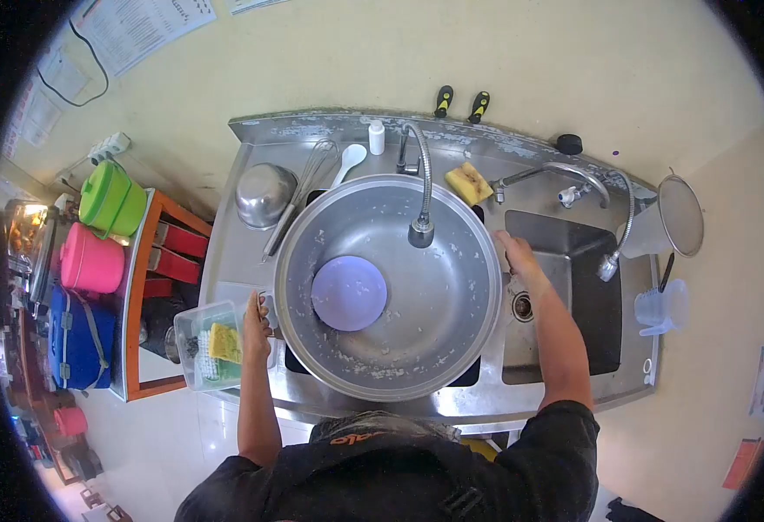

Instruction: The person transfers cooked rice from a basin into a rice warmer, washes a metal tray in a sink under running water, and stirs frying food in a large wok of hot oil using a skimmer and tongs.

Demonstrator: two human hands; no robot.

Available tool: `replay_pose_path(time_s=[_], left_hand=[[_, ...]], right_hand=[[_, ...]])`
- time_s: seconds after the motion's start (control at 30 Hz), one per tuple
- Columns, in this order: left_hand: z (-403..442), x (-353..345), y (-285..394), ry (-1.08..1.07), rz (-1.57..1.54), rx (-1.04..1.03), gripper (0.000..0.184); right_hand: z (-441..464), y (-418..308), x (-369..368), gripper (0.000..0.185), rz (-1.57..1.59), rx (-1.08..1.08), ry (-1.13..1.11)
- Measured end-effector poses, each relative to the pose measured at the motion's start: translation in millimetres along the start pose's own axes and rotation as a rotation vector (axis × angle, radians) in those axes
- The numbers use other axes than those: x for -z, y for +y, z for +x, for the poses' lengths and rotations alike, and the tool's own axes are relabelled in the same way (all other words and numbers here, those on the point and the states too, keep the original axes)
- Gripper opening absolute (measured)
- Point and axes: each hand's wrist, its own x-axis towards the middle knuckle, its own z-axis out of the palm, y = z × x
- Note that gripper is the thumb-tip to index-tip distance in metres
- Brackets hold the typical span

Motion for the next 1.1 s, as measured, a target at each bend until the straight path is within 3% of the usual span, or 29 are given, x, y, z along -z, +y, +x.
replay_pose_path(time_s=[0.13,0.2,0.27,0.4,0.47,0.6,0.67,0.83,0.87,0.97,1.1], left_hand=[[12.4,-5.1,-1.3,-0.009,0.069,0.017,0.049],[9.8,-11.1,0.0,0.031,0.172,0.003,0.058],[8.4,-15.5,3.9,0.066,0.282,-0.081,0.064],[-6.7,-23.3,16.4,0.067,0.312,-0.13,0.067],[-4.2,-22.9,16.1,0.061,0.411,-0.2,0.067],[-9.3,-28.0,20.9,0.073,0.657,-0.307,0.069],[2.9,-25.4,10.0,0.183,0.814,-0.429,0.068],[6.7,-43.1,41.7,0.378,1.104,-0.782,0.056],[20.4,-45.0,49.2,0.294,1.03,-0.763,0.058],[72.8,-55.1,56.3,0.109,1.018,-0.85,0.075],[133.1,-85.0,59.6,0.222,1.172,-0.949,0.102]], right_hand=[[21.5,28.0,-0.4,0.049,-0.001,-0.046,-0.043],[20.8,44.0,-9.4,0.053,0.126,0.093,-0.106],[21.2,39.4,-10.6,0.059,0.002,0.05,-0.094],[67.2,85.1,-8.4,0.059,-0.162,0.117,0.13],[69.2,98.8,-11.5,0.057,-0.306,0.332,0.298],[48.4,80.1,-9.9,0.064,-0.24,0.172,0.231],[56.9,85.3,-5.6,0.063,-0.184,0.077,0.203],[42.6,85.2,-15.3,0.055,-0.134,0.18,0.294],[37.9,83.7,-18.0,0.052,-0.138,0.215,0.304],[18.7,66.1,-28.4,0.05,-0.203,0.234,0.345],[20.4,61.1,-29.4,0.052,-0.203,0.235,0.369]])
